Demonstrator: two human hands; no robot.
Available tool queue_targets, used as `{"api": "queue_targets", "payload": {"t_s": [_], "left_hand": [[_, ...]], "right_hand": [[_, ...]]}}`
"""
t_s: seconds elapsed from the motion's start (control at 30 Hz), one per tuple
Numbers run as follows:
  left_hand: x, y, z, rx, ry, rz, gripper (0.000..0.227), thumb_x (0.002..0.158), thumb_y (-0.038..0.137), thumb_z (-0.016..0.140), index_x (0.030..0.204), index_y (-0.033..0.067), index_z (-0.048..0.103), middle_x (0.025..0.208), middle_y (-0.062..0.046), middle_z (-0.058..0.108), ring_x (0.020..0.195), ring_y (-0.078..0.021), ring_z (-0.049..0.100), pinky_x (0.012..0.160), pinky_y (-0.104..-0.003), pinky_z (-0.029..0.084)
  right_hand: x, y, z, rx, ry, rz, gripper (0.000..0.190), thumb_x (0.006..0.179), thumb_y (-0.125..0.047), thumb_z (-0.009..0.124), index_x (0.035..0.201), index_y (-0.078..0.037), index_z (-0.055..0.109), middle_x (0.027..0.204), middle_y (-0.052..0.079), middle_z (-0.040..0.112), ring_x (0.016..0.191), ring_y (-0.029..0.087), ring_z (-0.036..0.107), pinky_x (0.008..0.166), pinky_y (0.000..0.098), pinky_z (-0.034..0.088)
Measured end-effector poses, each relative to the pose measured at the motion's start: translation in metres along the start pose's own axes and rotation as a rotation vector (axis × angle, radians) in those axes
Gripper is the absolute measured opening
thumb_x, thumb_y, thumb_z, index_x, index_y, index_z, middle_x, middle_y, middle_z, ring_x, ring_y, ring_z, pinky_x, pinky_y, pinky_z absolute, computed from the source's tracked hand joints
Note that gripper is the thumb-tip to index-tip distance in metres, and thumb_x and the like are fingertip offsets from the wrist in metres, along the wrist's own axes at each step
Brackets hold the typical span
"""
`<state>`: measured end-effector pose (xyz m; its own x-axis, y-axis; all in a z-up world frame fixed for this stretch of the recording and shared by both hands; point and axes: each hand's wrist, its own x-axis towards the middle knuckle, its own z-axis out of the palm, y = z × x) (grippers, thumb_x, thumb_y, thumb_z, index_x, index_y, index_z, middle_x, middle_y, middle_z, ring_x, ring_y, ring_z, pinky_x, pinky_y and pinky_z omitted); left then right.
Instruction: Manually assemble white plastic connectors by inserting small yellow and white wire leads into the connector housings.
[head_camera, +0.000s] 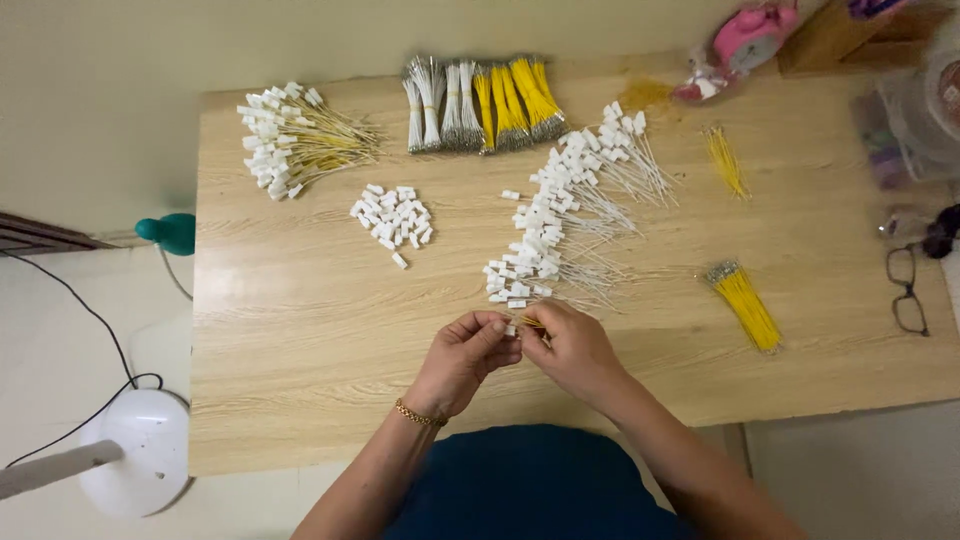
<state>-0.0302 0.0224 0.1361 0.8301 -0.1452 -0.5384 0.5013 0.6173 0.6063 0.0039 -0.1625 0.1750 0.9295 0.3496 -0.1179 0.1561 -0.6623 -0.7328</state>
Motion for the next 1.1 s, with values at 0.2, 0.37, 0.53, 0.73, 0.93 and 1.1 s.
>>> {"api": "queue_targets", "payload": {"t_s": [0.2, 0.37, 0.53, 0.73, 0.93, 1.1], "left_hand": [[0.035, -0.042, -0.069, 0.534, 0.108, 0.019, 0.024, 0.093, 0.016, 0.079, 0.112, 0.0013, 0.074, 0.092, -0.010, 0.073, 0.084, -0.0194, 0.073, 0.078, -0.032, 0.063], [0.033, -0.051, -0.099, 1.023, 0.178, 0.153, 0.018, 0.092, 0.021, 0.076, 0.107, 0.0119, 0.078, 0.094, -0.012, 0.076, 0.093, -0.0258, 0.075, 0.082, -0.037, 0.061], [0.048, -0.039, -0.074, 1.598, 0.292, 0.572, 0.022, 0.082, 0.027, 0.081, 0.103, 0.0224, 0.078, 0.093, 0.000, 0.070, 0.087, -0.0214, 0.073, 0.077, -0.033, 0.062], [0.105, -0.027, -0.053, 1.579, 0.135, 0.839, 0.025, 0.081, 0.016, 0.080, 0.105, 0.0186, 0.074, 0.090, -0.007, 0.065, 0.086, -0.0306, 0.071, 0.075, -0.041, 0.059], [0.137, -0.047, -0.046, 1.840, 0.033, 0.979, 0.028, 0.075, 0.037, 0.085, 0.100, 0.0307, 0.077, 0.088, 0.001, 0.060, 0.085, -0.0232, 0.068, 0.072, -0.038, 0.058], [0.141, -0.050, -0.043, 1.853, 0.080, 0.863, 0.022, 0.077, 0.037, 0.083, 0.099, 0.0351, 0.078, 0.090, 0.001, 0.060, 0.088, -0.0228, 0.067, 0.076, -0.038, 0.056]], "right_hand": [[0.005, 0.079, 0.046, 0.097, -0.072, 0.024, 0.015, 0.098, -0.014, 0.059, 0.100, -0.005, 0.071, 0.083, 0.019, 0.068, 0.087, 0.041, 0.069, 0.078, 0.0474, 0.055], [-0.014, 0.080, 0.005, 0.273, 0.172, 0.257, 0.016, 0.102, -0.014, 0.061, 0.104, -0.006, 0.075, 0.088, 0.017, 0.074, 0.082, 0.031, 0.073, 0.077, 0.0419, 0.057], [-0.017, 0.082, -0.015, 0.375, 0.351, 0.357, 0.026, 0.103, -0.004, 0.055, 0.130, -0.005, 0.058, 0.086, 0.017, 0.074, 0.055, 0.021, 0.063, 0.060, 0.0339, 0.053], [-0.015, 0.103, 0.008, 0.526, 0.313, 0.263, 0.010, 0.105, -0.012, 0.056, 0.115, -0.009, 0.055, 0.072, 0.011, 0.068, 0.044, 0.013, 0.056, 0.046, 0.0253, 0.045], [-0.011, 0.087, 0.012, 0.458, 0.324, 0.312, 0.009, 0.090, -0.006, 0.073, 0.099, -0.008, 0.070, 0.071, 0.003, 0.062, 0.065, 0.011, 0.055, 0.058, 0.0254, 0.046], [-0.013, 0.075, 0.002, 0.578, 0.299, 0.284, 0.007, 0.092, -0.007, 0.075, 0.097, -0.003, 0.074, 0.073, 0.005, 0.062, 0.068, 0.012, 0.052, 0.056, 0.0266, 0.046]]}}
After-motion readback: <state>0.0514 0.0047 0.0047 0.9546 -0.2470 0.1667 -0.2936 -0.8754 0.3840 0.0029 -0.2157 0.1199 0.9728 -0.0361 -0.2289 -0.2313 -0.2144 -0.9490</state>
